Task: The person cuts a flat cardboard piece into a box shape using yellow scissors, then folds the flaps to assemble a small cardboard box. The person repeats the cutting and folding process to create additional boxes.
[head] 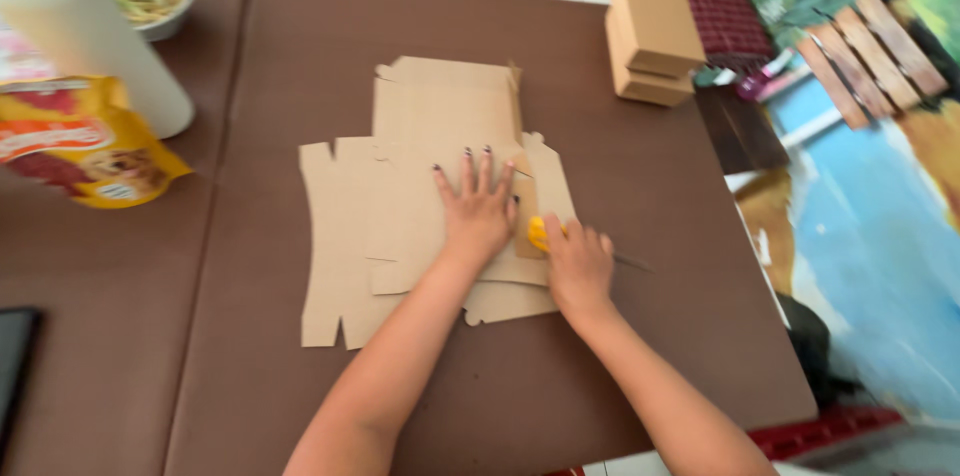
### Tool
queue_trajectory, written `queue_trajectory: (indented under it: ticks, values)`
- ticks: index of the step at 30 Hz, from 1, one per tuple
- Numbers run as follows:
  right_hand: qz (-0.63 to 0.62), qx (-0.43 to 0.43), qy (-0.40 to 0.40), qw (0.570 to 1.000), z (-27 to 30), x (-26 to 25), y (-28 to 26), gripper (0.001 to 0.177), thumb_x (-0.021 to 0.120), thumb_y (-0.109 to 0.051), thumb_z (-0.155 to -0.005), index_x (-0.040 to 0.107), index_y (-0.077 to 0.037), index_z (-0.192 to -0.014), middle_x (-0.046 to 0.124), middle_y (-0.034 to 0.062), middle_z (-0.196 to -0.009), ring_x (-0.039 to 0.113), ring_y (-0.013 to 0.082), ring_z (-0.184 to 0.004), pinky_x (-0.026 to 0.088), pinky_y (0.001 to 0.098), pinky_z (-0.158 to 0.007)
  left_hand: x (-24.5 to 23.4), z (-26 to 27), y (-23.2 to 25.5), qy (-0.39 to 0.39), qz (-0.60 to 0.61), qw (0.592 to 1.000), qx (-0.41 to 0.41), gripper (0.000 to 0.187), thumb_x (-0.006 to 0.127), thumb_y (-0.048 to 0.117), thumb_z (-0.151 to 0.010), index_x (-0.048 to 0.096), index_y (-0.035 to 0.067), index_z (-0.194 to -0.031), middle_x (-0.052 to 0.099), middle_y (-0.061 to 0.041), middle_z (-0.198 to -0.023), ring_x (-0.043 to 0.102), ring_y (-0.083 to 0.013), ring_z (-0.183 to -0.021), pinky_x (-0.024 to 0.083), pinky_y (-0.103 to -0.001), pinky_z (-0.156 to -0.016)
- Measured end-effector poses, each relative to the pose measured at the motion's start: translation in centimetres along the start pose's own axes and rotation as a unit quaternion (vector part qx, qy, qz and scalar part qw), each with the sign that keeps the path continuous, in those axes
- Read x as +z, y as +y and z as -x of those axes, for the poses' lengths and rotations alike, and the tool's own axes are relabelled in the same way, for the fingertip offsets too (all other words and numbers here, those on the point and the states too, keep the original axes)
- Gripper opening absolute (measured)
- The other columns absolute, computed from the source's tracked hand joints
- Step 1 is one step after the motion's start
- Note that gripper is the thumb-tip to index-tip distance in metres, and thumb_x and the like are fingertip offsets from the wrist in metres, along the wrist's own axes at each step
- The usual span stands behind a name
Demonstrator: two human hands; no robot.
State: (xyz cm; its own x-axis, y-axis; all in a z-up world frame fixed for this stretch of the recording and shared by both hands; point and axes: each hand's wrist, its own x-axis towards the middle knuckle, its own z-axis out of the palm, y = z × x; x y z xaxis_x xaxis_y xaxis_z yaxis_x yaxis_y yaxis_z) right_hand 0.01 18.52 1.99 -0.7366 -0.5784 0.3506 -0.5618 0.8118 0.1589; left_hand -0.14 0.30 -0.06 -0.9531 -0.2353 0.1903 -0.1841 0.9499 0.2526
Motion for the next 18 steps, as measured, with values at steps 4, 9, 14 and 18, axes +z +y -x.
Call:
queue_trajectory:
  ticks: [4,9,14,18]
  values:
    - [-0.02,0.01,0.055,0.998,-6.4,1.9,-0.1,0.049,0.065,-0.014,-0.081,0.058,-0.016,-0.13,0.063,0.01,-0.1,0.062,0.0321,-0.092,0.045,0.0497,-0.084,-0.2,0.1,-0.1,0.001,-0.007,1.0,0.003,0.064,0.041,0.041,-0.099,0.03,0.025,-0.16,0.023,-0.012,-0.168,0.016,-0.0381,-0.154,0.001,-0.078,-0.113]
    - [-0.013,0.022,-0.014,1.0,-6.1,1.9,0.2,0.04,0.061,-0.01,-0.091,0.057,-0.018,-0.13,0.063,0.0072,-0.099,0.063,0.0297,-0.091,0.045,0.0484,-0.083,-0.2,0.0,-0.1,-0.006,-0.014,1.0,0.005,0.064,0.038,0.04,-0.098,0.029,0.027,-0.16,0.02,-0.01,-0.168,0.015,-0.0372,-0.154,0.001,-0.077,-0.113]
    - [-0.028,0.006,-0.026,0.999,-0.9,0.7,0.3,0.042,0.06,-0.01,-0.091,0.058,-0.018,-0.132,0.062,0.0077,-0.098,0.062,0.0292,-0.088,0.044,0.0474,-0.079,-0.4,-0.1,0.0,-0.009,-0.025,1.0,0.004,0.064,0.038,0.042,-0.099,0.03,0.025,-0.161,0.022,-0.012,-0.168,0.015,-0.038,-0.155,0.001,-0.078,-0.113]
    - [-0.013,-0.007,0.075,0.997,-5.7,2.6,0.3,0.043,0.06,-0.011,-0.088,0.059,-0.019,-0.13,0.062,0.0075,-0.099,0.062,0.0294,-0.091,0.044,0.0475,-0.084,-0.4,0.2,-0.1,-0.008,-0.022,1.0,0.012,0.065,0.039,0.041,-0.098,0.031,0.026,-0.16,0.022,-0.011,-0.168,0.015,-0.0387,-0.154,0.001,-0.079,-0.112]
